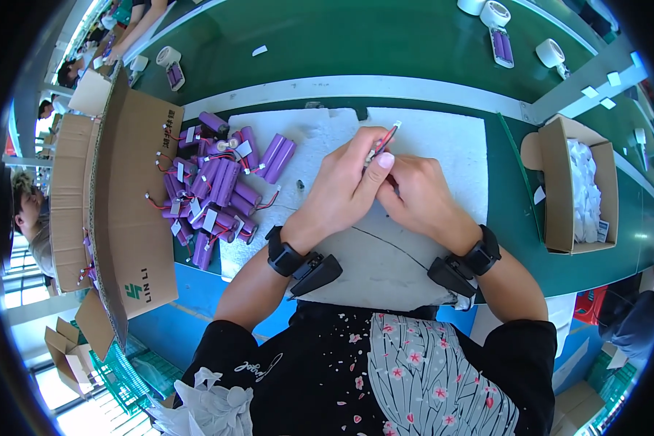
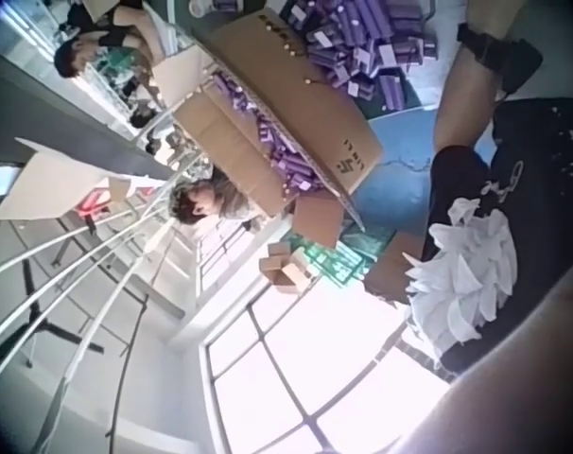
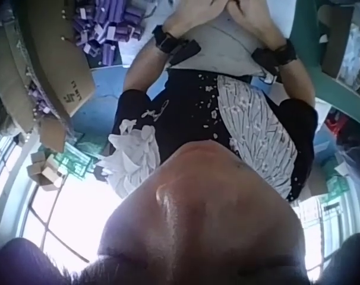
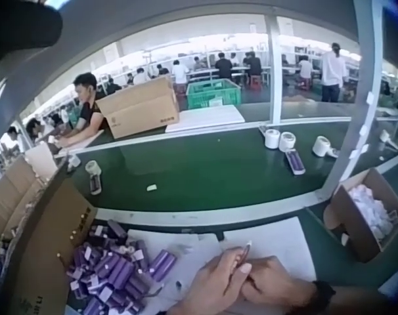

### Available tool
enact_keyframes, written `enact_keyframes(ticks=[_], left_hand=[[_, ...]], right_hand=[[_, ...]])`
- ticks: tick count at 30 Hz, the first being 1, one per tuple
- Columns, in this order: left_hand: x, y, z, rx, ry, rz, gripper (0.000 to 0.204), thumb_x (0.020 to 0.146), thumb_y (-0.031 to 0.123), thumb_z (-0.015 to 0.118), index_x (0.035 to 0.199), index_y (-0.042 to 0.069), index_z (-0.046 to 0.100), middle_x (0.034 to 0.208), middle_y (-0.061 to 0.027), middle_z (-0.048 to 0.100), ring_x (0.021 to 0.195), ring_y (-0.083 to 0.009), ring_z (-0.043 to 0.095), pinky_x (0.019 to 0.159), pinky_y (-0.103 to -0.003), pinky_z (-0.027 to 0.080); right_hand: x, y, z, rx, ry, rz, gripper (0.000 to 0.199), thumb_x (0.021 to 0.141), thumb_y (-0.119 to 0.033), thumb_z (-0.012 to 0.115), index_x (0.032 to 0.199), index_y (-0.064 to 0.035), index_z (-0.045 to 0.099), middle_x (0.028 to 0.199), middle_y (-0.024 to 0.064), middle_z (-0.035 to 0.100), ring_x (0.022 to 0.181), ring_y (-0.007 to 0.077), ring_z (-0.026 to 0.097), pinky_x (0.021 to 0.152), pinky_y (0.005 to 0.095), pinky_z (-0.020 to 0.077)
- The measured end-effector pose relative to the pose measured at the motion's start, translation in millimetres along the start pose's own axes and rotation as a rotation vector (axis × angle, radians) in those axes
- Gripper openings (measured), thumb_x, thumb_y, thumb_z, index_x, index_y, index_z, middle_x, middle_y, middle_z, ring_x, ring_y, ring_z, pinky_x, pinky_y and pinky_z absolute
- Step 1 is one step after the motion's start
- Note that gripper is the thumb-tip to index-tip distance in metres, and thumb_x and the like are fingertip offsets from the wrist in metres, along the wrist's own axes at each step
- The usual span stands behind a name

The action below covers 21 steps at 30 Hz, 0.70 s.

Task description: The person assembles a handheld fan by connecting a battery pack to a circuit board and placing it into the housing. They then pick up another battery pack, apply a strip of tape to it, and connect its wires to a circuit board.

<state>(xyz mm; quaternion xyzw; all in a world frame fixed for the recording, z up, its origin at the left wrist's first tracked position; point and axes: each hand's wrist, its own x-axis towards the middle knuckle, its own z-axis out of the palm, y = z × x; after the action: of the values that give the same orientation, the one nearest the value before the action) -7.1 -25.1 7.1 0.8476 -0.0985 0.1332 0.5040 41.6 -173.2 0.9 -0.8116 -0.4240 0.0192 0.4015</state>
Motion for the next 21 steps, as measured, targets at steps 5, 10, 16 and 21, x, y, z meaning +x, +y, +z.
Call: enact_keyframes(ticks=[5, 10, 16, 21], left_hand=[[1.4, -0.6, -0.8, -0.019, 0.014, -0.004, 0.029, 0.096, 0.027, 0.043, 0.109, 0.002, 0.049, 0.087, -0.0178, 0.061, 0.077, -0.0292, 0.062, 0.069, -0.034, 0.048], [1.9, 7.9, -1.6, -0.103, 0.022, -0.104, 0.027, 0.095, 0.024, 0.046, 0.108, 0.001, 0.051, 0.089, -0.0204, 0.061, 0.08, -0.0386, 0.06, 0.071, -0.04, 0.048], [0.2, 1.2, 0.7, -0.109, 0.023, -0.09, 0.029, 0.096, 0.026, 0.043, 0.109, 0.001, 0.051, 0.088, -0.0179, 0.061, 0.077, -0.0321, 0.062, 0.07, -0.037, 0.048], [1.8, 6.2, -0.7, -0.095, 0.053, -0.109, 0.03, 0.097, 0.027, 0.041, 0.109, 0.001, 0.051, 0.087, -0.0139, 0.061, 0.076, -0.0229, 0.06, 0.07, -0.033, 0.047]], right_hand=[[3.0, 0.7, 1.1, 0.032, -0.008, 0.01, 0.012, 0.079, -0.012, 0.053, 0.078, -0.0002, 0.057, 0.069, 0.0175, 0.06, 0.062, 0.0368, 0.058, 0.056, 0.0439, 0.0458], [2.3, 0.6, -0.3, 0.046, 0.012, -0.003, 0.013, 0.081, -0.013, 0.051, 0.082, -0.0017, 0.057, 0.072, 0.0172, 0.061, 0.065, 0.0367, 0.058, 0.058, 0.0448, 0.0463], [-1.5, 5.0, 3.0, 0.075, 0.004, -0.027, 0.013, 0.082, -0.014, 0.05, 0.087, -0.0042, 0.057, 0.073, 0.0162, 0.062, 0.067, 0.0357, 0.059, 0.06, 0.0462, 0.0455], [-2.4, 6.2, 2.4, 0.104, -0.006, 0.003, 0.011, 0.081, -0.008, 0.051, 0.088, -0.0018, 0.058, 0.074, 0.0169, 0.061, 0.065, 0.0368, 0.058, 0.059, 0.0431, 0.0459]])
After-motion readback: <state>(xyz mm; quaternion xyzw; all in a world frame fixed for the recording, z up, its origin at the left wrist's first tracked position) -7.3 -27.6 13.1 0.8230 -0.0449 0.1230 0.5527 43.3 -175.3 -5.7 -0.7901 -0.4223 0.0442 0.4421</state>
